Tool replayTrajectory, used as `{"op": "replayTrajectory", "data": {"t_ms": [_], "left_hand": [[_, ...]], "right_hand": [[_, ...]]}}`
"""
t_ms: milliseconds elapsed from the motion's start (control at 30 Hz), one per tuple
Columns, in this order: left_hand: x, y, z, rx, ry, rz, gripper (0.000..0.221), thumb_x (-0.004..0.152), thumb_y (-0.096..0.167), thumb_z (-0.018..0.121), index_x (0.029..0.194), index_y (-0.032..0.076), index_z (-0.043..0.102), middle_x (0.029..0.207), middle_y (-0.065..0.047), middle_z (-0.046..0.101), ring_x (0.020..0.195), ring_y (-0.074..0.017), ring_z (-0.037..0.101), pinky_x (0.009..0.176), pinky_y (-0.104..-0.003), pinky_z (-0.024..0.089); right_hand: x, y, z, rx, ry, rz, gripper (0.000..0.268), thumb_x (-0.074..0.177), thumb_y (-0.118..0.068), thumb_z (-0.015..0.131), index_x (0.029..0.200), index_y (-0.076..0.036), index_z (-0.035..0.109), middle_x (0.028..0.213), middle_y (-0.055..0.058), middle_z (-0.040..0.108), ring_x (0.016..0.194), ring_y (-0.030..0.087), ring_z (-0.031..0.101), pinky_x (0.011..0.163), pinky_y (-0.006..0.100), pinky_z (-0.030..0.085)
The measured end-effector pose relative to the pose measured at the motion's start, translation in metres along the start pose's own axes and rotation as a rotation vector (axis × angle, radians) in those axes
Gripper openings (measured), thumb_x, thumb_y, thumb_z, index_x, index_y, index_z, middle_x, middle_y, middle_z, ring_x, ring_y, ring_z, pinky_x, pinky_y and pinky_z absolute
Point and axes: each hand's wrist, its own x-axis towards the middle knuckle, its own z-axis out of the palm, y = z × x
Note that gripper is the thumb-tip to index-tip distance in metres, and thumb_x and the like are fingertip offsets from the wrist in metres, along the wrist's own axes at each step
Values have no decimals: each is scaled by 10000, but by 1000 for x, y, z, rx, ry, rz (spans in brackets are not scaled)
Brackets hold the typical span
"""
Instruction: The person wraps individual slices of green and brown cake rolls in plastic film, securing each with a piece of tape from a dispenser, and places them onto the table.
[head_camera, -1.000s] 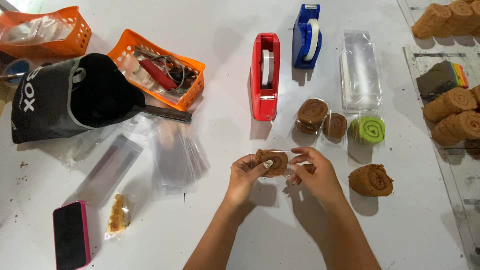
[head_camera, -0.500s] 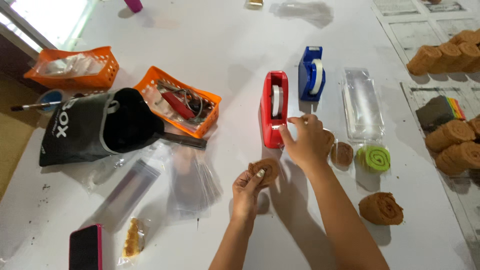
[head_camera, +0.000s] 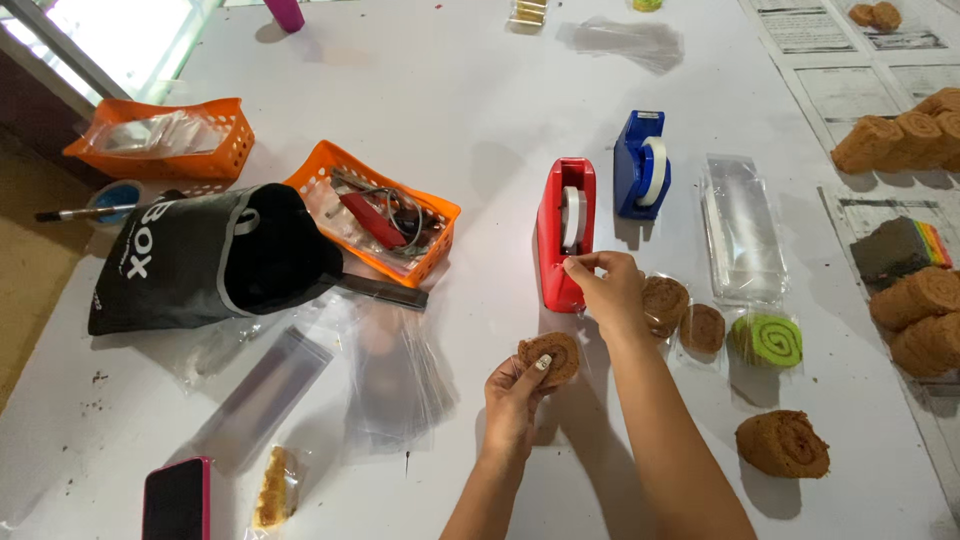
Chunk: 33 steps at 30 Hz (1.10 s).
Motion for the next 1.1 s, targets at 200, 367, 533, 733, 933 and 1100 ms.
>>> {"op": "replayTrajectory", "data": {"t_ms": [200, 367, 533, 733, 933, 1100], "left_hand": [[-9, 18, 12, 52, 63, -52, 149, 904, 76, 763, 799, 49, 662, 882, -130, 766, 827, -248, 732, 744, -364, 616], [-2, 4, 5, -2, 41, 13, 200, 909, 86, 775, 759, 77, 643, 928, -140, 782, 851, -249, 732, 739, -393, 617], [-13, 24, 17, 44, 58, -41, 153, 914, 74, 739, 779, 52, 669, 935, -137, 787, 886, -264, 748, 808, -397, 630], [-3, 7, 5, -11, 14, -34, 69, 899, 60, 757, 876, 12, 714, 947, -164, 791, 874, -286, 761, 790, -424, 648], [-20, 34, 20, 173, -16, -63, 155, 885, 146, 784, 822, 67, 666, 894, -101, 761, 855, -233, 725, 790, -403, 631], [-32, 41, 39, 288, -54, -160, 319, 888, 62, 812, 710, 125, 554, 721, 17, 581, 726, -125, 582, 722, -267, 464]], "right_hand": [[-24, -1, -13, 72, -17, 92, 178, 925, -282, 791, 890, -108, 794, 1031, 45, 793, 1124, 215, 706, 970, 432, 525], [-21, 42, -8, -200, 46, -153, 221, 877, -358, 774, 933, -152, 829, 1304, 26, 663, 1265, 206, 565, 933, 384, 536], [-18, 49, -4, -262, 81, -268, 229, 918, -308, 715, 936, -99, 806, 1198, 64, 732, 1133, 231, 662, 952, 396, 525], [-11, 69, -11, -447, 127, -547, 108, 934, -168, 724, 934, -75, 779, 1034, 95, 753, 990, 299, 660, 823, 425, 515], [-53, 39, -68, -365, 97, -641, 117, 964, -114, 738, 1037, -74, 820, 1003, 59, 796, 930, 210, 685, 853, 357, 509], [-99, 27, -103, -259, 10, -375, 167, 939, -128, 766, 1086, -118, 844, 981, 6, 801, 703, 104, 519, 663, 258, 453]]}}
